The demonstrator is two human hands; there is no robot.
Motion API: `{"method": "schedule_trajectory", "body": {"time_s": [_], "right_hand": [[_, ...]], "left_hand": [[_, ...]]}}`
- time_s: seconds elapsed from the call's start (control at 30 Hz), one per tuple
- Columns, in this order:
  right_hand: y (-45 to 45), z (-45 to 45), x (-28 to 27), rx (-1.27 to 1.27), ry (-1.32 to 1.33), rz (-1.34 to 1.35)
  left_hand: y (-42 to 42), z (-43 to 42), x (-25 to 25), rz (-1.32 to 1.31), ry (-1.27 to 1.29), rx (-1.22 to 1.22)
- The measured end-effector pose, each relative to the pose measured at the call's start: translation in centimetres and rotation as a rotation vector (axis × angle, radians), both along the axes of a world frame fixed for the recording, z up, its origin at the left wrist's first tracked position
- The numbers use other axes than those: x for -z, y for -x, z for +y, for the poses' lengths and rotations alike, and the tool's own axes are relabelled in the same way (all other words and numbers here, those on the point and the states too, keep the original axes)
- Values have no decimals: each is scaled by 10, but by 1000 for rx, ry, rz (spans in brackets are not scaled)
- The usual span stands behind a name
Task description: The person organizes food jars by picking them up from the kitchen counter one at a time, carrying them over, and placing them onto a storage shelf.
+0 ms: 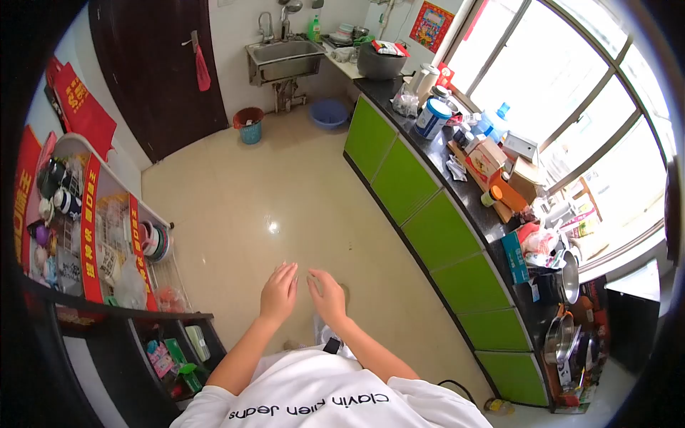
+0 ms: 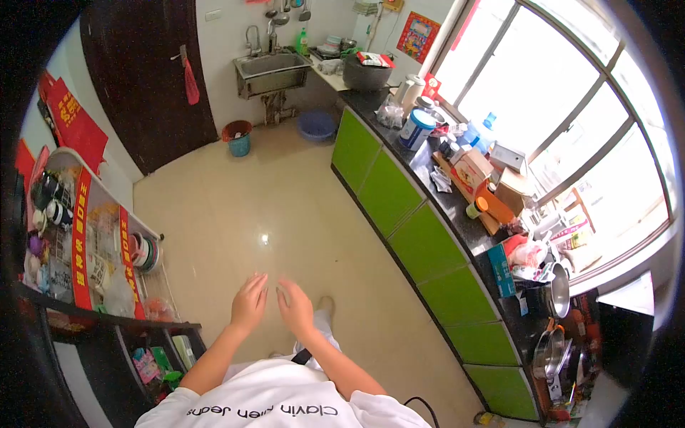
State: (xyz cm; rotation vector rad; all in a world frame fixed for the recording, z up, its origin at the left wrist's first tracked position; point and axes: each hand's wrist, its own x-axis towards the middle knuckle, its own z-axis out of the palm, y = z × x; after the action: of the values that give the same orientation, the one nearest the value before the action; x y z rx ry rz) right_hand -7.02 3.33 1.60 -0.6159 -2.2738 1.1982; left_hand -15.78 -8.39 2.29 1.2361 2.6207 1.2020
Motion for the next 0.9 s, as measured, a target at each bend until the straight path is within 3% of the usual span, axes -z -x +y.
{"method": "schedule_trajectory", "body": {"time_s": [0.43, 0.9], "right_hand": [[55, 226, -33, 119, -63, 222], [18, 402, -32, 450, 15, 229]], "left_hand": [[58, 229, -36, 94, -90, 108], [60, 416, -53, 145, -306, 255]]}}
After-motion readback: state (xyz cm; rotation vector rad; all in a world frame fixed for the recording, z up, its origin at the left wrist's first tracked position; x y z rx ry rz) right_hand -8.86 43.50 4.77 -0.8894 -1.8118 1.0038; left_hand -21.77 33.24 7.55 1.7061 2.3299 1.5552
